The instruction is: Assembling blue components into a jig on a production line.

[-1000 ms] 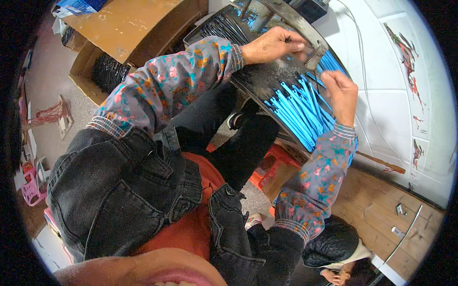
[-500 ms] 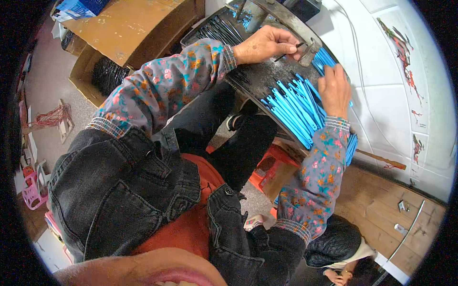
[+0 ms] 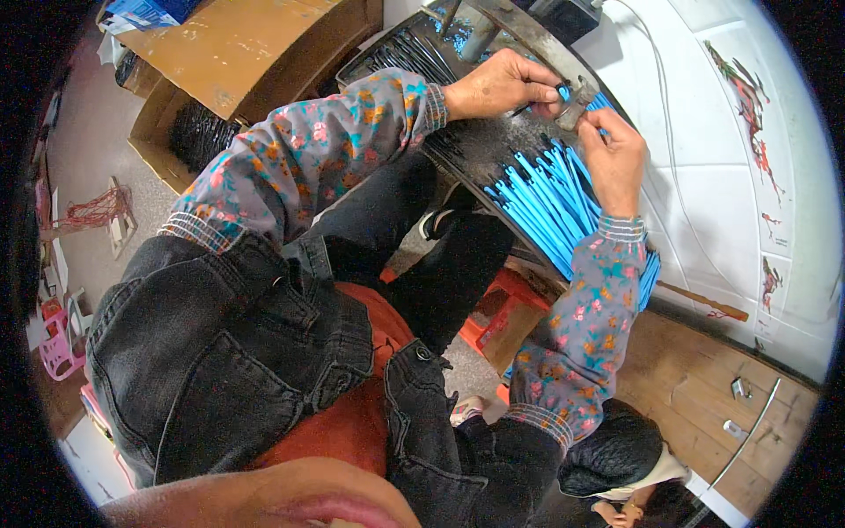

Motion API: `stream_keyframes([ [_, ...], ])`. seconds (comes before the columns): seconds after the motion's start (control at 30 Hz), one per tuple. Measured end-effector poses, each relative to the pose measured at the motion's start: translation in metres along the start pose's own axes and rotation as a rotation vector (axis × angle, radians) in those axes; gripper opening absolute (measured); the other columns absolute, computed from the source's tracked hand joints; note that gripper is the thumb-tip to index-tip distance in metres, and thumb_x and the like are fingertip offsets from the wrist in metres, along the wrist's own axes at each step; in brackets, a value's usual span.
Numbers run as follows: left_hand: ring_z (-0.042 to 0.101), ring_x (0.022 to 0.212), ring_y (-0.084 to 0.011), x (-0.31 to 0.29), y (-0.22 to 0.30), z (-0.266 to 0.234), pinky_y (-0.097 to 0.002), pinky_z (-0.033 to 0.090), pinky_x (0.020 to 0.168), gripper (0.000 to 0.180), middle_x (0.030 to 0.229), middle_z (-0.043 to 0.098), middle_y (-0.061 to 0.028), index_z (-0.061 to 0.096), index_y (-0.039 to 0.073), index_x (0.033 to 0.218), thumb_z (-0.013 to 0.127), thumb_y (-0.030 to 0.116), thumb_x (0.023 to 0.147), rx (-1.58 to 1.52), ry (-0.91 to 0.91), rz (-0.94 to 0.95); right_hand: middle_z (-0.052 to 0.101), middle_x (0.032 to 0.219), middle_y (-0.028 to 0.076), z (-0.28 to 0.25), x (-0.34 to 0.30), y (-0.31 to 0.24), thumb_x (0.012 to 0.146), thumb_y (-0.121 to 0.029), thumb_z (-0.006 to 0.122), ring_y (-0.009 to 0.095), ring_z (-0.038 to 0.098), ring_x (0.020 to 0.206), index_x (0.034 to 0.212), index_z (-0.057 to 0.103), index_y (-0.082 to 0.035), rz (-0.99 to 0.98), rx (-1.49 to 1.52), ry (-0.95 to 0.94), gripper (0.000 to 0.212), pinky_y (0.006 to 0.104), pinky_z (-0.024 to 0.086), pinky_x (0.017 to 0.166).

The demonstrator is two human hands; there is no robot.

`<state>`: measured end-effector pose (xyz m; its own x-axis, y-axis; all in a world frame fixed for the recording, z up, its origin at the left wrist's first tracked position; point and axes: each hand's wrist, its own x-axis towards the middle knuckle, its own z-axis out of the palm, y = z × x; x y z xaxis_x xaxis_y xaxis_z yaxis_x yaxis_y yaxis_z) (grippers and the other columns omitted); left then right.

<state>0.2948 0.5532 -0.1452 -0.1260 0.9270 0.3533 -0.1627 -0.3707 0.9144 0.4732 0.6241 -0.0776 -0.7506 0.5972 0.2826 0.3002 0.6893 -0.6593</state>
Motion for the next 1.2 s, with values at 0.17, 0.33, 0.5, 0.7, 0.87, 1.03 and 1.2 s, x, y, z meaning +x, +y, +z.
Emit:
stream_keyframes([
  [0.17, 0.055, 0.106, -0.0224, -0.008, 0.000, 0.003, -0.0316, 0.044, 0.091, 0.050, 0.112, 0.058, -0.0179, 0.048, -0.005, 0.121, 0.062, 0.025, 0.084, 0.248, -0.100, 0.101, 0.054, 0.068, -0.002, -0.011, -0.011, 0.005, 0.081, -0.004, 0.060, 0.004, 0.047, 0.059, 0.081, 0.061, 0.003, 0.249, 0.250, -0.019, 0.008, 0.0201, 0.036, 0.050],
  [0.33, 0.027, 0.129, -0.0401, -0.031, 0.010, 0.012, -0.0407, 0.025, 0.106, 0.098, 0.137, 0.027, -0.0311, 0.020, -0.010, 0.134, 0.059, 0.058, 0.075, 0.810, -0.369, 0.156, 0.063, 0.090, 0.021, -0.014, -0.040, 0.040, 0.086, -0.021, 0.052, 0.035, 0.059, 0.084, 0.098, 0.061, 0.003, -0.025, -0.395, -0.079, 0.028, 0.0388, 0.046, 0.075],
  [0.5, 0.020, 0.132, -0.0398, -0.053, -0.005, 0.035, -0.0461, 0.020, 0.107, 0.095, 0.139, 0.023, -0.0291, 0.023, -0.011, 0.133, 0.046, 0.065, 0.080, 1.171, -0.523, 0.255, 0.052, 0.117, 0.023, 0.033, -0.093, 0.007, 0.088, -0.034, 0.049, 0.037, 0.048, 0.108, 0.119, 0.047, 0.005, -0.073, -0.695, -0.033, 0.050, 0.0442, 0.037, 0.091],
  [0.7, 0.027, 0.129, -0.0403, -0.039, -0.006, 0.027, -0.0428, 0.026, 0.106, 0.088, 0.137, 0.027, -0.0303, 0.028, -0.010, 0.131, 0.050, 0.059, 0.081, 1.200, -0.493, 0.244, 0.041, 0.131, 0.023, -0.001, -0.068, 0.031, 0.079, -0.046, 0.058, 0.034, 0.037, 0.124, 0.130, 0.039, 0.003, 0.039, -0.475, -0.325, 0.073, 0.0418, 0.027, 0.102],
  [0.87, 0.049, 0.112, -0.0278, -0.043, 0.051, -0.005, -0.0341, 0.041, 0.092, 0.073, 0.125, 0.047, -0.0244, 0.033, -0.008, 0.130, 0.060, 0.040, 0.083, 0.847, -0.310, -0.098, 0.031, 0.138, 0.024, -0.015, -0.076, 0.001, 0.065, -0.047, 0.069, 0.037, 0.033, 0.126, 0.135, 0.026, 0.006, 0.044, -0.625, -0.535, 0.098, 0.0440, 0.029, 0.102],
  [1.03, 0.044, 0.118, -0.0238, -0.056, 0.091, 0.005, -0.0334, 0.032, 0.101, 0.058, 0.126, 0.047, -0.0192, 0.039, -0.007, 0.126, 0.060, 0.029, 0.085, 0.013, -0.268, -0.512, 0.041, 0.126, 0.026, -0.004, -0.059, -0.004, 0.066, -0.026, 0.062, 0.039, 0.044, 0.114, 0.124, 0.034, 0.005, 0.098, -0.768, -0.555, 0.072, 0.0473, 0.039, 0.092],
  [1.2, 0.026, 0.128, -0.0406, -0.050, 0.052, 0.044, -0.0445, 0.023, 0.108, 0.058, 0.135, 0.024, -0.0348, 0.031, -0.010, 0.125, 0.057, 0.025, 0.086, -0.528, -0.031, -0.942, 0.062, 0.090, 0.024, 0.019, -0.041, 0.019, 0.063, -0.020, 0.061, 0.040, 0.059, 0.088, 0.100, 0.048, 0.003, 0.291, -0.743, -0.180, 0.045, 0.0453, 0.048, 0.076],
])
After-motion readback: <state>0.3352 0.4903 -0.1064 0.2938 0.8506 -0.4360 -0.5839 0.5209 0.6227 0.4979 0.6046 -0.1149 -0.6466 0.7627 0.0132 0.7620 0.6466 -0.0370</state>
